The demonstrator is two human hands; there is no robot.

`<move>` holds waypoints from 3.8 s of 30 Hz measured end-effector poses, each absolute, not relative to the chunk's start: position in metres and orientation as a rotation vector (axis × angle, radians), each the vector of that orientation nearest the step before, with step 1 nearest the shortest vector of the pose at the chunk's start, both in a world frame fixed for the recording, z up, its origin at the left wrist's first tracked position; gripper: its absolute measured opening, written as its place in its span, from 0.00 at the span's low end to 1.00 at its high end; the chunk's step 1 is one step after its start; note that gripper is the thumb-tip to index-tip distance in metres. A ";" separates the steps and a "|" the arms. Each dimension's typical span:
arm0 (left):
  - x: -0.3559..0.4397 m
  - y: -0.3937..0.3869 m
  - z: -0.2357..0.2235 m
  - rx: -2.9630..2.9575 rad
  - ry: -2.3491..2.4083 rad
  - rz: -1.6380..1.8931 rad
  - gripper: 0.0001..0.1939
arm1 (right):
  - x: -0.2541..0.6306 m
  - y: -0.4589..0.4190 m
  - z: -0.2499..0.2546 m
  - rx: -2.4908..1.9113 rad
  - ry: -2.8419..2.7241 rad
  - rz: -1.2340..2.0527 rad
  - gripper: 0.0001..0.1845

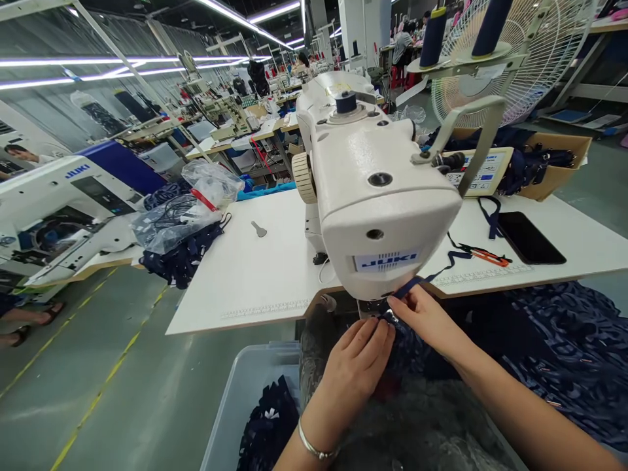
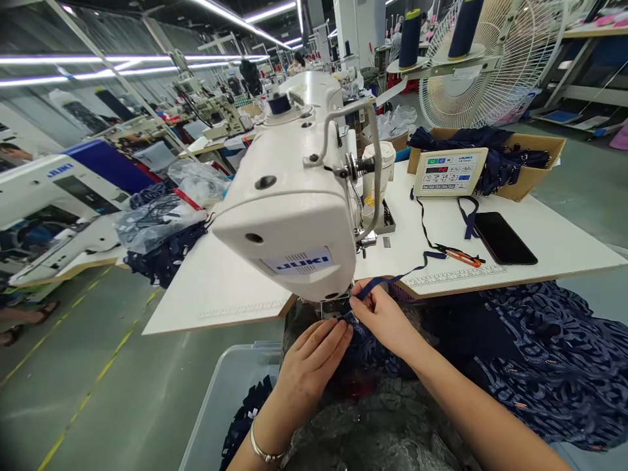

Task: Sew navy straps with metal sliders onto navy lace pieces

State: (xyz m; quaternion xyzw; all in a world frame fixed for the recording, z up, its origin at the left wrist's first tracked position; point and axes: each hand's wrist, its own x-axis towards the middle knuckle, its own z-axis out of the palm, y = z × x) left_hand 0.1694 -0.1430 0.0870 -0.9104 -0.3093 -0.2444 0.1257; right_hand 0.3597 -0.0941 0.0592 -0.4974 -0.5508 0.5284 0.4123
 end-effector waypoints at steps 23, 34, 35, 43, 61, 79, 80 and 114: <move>0.176 -0.149 0.080 -2.572 -0.990 -0.709 0.19 | 0.374 -0.085 0.078 -1.320 -1.613 1.420 0.11; 0.178 -0.153 0.080 -2.618 -1.079 -0.601 0.19 | 0.376 -0.084 0.081 -1.316 -1.654 1.362 0.11; 0.180 -0.154 0.081 -2.632 -1.107 -0.564 0.20 | 0.377 -0.083 0.080 -1.317 -1.651 1.356 0.11; 0.202 -0.157 0.092 -2.546 -1.252 -0.495 0.21 | 0.376 -0.061 0.076 -1.338 -1.688 1.128 0.12; 0.220 -0.152 0.080 -2.357 -1.433 -0.472 0.20 | 0.360 -0.032 0.079 -1.183 -1.962 0.872 0.15; 0.224 -0.152 0.082 -2.324 -1.452 -0.461 0.20 | 0.359 -0.028 0.073 -1.280 -1.901 0.838 0.14; 0.224 -0.152 0.082 -2.317 -1.456 -0.466 0.20 | 0.359 -0.027 0.072 -1.277 -1.906 0.840 0.14; 0.216 -0.158 0.088 -2.367 -1.397 -0.440 0.17 | 0.357 -0.035 0.061 -1.104 -1.907 0.743 0.19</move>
